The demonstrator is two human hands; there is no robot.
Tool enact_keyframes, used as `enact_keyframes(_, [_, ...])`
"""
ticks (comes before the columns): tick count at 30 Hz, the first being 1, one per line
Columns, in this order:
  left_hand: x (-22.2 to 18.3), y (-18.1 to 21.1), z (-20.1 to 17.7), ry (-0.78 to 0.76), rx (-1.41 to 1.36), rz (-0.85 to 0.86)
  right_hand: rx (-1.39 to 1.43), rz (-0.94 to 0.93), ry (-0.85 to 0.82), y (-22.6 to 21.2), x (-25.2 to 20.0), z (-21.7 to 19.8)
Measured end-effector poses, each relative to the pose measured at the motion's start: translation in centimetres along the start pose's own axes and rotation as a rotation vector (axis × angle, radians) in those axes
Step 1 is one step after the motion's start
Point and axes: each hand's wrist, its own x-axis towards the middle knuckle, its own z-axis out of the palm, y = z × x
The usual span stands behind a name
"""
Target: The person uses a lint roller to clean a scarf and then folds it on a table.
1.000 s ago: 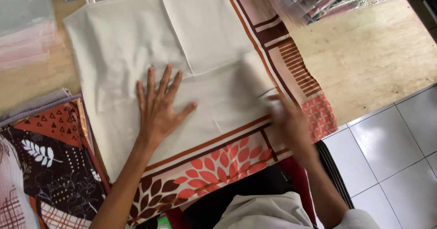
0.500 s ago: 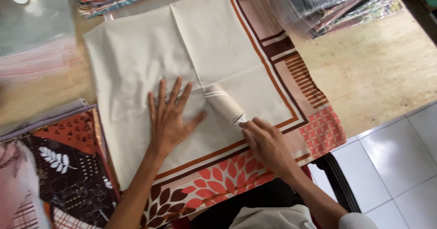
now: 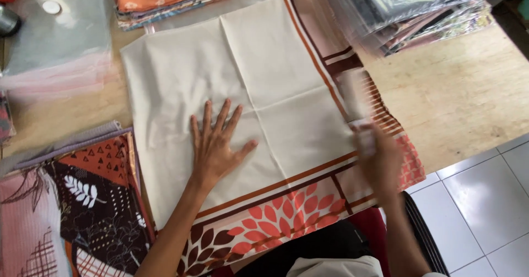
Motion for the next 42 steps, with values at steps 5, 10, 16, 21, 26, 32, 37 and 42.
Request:
enact_keyframes(5, [0.1, -1.5, -0.5, -0.062, 0.006, 0.053, 0.184, -0.188, -0.273, -8.4, -2.9, 1.3])
enact_keyframes(10, [-0.4, -2.3, -0.8, -0.056, 0.045, 0.059, 0.011, -0.158, -0.134, -5.6, -1.8, 0.1])
enact_keyframes(16, [-0.3, -2.4, -0.6, -0.045, 0.055, 0.057, 0.101, -0.047, -0.016, 1.9, 1.8, -1.8])
enact_keyframes(21, [-0.2, -2.2, -0.7, -0.045, 0.047, 0.052, -0.03, -0.141, -0.111, -2.9, -0.2, -1.3])
enact_keyframes(26, [-0.3, -2.4, -0.6, -0.043, 0.048, 0.048, 0.231, -0.364, -0.379, -7.9, -2.8, 0.6])
enact_keyframes(32, [-0.4, -2.5, -0.2, -0.032, 0.019, 0.045, 0.01, -0.16, -0.151, -0.5, 1.2, -0.9])
enact_keyframes(37, [-0.6, -2.6, 0.1, -0.009, 0.05, 0.057, -0.059, 0.08, -0.101, 2.4, 3.2, -3.1])
enact_keyframes(42, [-0.5, -2.5, 0.0, -0.012, 0.048, 0.057, 0.03, -0.097, -0.171, -5.4, -0.2, -1.5])
